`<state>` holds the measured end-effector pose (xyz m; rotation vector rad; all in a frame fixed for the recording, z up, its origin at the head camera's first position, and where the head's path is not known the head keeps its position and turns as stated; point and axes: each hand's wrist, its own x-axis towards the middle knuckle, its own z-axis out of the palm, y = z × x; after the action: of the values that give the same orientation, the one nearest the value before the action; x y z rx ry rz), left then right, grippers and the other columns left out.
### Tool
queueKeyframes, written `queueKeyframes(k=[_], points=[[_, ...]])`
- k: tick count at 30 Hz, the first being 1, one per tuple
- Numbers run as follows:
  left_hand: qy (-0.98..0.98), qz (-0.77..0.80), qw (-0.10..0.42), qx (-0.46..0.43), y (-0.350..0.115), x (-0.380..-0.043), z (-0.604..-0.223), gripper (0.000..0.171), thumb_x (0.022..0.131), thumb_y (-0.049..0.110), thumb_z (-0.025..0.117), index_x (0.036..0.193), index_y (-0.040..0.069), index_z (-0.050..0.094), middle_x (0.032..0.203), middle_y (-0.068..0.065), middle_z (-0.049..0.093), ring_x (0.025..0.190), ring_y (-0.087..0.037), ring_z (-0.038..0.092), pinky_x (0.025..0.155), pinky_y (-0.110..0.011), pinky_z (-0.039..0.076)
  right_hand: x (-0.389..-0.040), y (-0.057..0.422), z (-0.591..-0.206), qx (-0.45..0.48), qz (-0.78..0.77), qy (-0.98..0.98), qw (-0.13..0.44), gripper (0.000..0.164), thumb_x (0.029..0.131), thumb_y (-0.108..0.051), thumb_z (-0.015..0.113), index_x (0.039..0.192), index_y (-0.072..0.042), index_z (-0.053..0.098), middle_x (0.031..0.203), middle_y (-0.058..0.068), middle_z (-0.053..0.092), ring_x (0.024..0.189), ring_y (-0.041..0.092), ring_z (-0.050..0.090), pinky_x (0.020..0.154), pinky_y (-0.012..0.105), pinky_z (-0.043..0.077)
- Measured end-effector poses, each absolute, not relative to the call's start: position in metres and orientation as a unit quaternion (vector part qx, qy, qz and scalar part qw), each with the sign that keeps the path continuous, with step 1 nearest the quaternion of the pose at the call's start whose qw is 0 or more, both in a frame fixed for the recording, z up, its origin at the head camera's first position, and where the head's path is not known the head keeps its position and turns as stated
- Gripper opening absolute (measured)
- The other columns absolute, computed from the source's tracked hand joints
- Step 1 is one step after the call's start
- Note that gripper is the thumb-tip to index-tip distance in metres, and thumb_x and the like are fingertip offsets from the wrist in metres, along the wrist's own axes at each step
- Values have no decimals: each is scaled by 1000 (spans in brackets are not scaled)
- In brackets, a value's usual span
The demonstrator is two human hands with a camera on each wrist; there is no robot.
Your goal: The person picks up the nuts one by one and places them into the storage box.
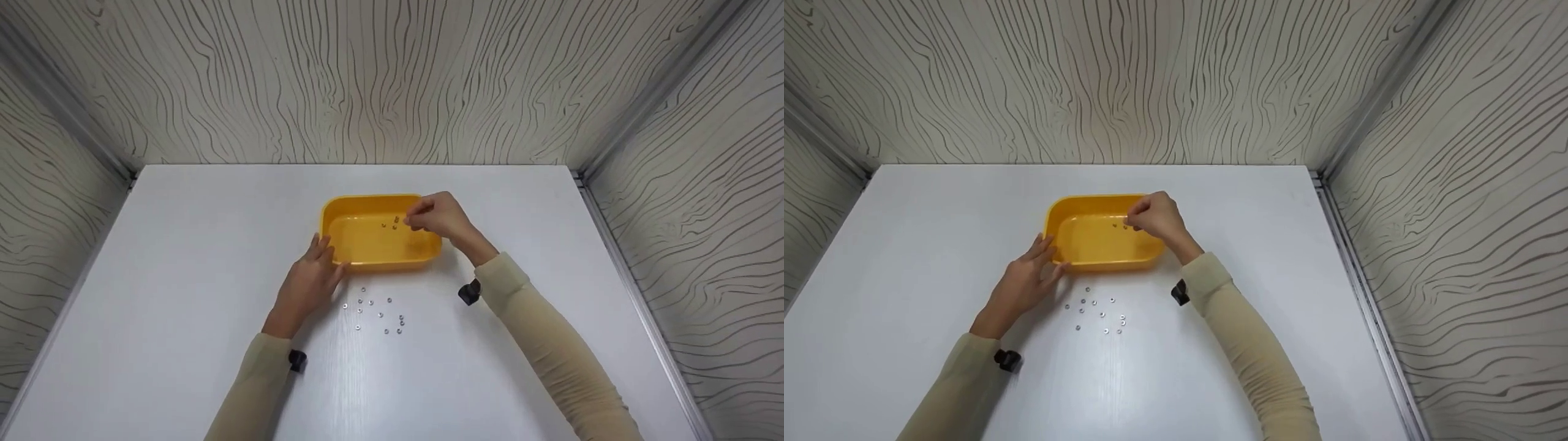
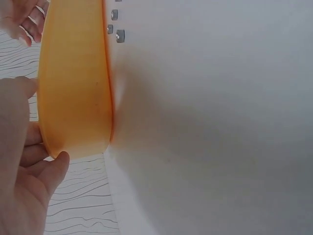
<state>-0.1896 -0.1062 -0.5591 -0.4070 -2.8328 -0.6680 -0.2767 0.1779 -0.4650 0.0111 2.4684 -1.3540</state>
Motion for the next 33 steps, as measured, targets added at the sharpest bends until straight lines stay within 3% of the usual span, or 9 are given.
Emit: queueKeyframes(k=[3, 7, 14, 21, 33], points=[[-960, -229, 96, -131, -106, -189, -559, 51, 105, 45, 62, 130, 0, 68, 159, -19, 52, 153, -38, 45, 114, -51, 51, -264, 178, -461, -34, -463, 874, 146, 15, 93, -19, 79, 102, -8, 77, 105, 10, 76, 104, 34, 74, 90, 35, 62], [-961, -232, 87, -124, -106, -187, -558, 53, 105, 46, 61, 133, 1, 67, 160, -18, 51, 154, -36, 44, 114, -50, 51, -242, 177, -461, -83, -439, 885, 129, 12, 92, -19, 81, 100, -9, 78, 103, 8, 76, 95, 27, 70, 81, 26, 60], [-958, -225, 105, -139, -107, -189, -558, 50, 105, 42, 62, 131, 0, 68, 158, -19, 54, 151, -38, 47, 110, -50, 54, -206, 175, -473, -168, -415, 885, 128, 9, 92, -15, 81, 100, -12, 80, 100, 3, 77, 90, 16, 67, 88, 32, 61], [-959, -225, 99, -140, -106, -188, -558, 51, 106, 43, 61, 131, -2, 68, 157, -20, 55, 152, -38, 46, 112, -51, 53, -181, 176, -494, -269, -370, 880, 126, 10, 96, -12, 76, 105, -11, 80, 96, -3, 78, 86, 9, 69, 82, 24, 61], [-956, -230, 105, -145, -107, -190, -560, 49, 107, 42, 60, 127, -2, 69, 156, -21, 55, 151, -40, 47, 112, -52, 53, -162, 173, -526, -391, -200, 889, 129, 19, 94, -1, 74, 109, -9, 82, 106, 2, 83, 98, 14, 76, 91, 35, 64]])
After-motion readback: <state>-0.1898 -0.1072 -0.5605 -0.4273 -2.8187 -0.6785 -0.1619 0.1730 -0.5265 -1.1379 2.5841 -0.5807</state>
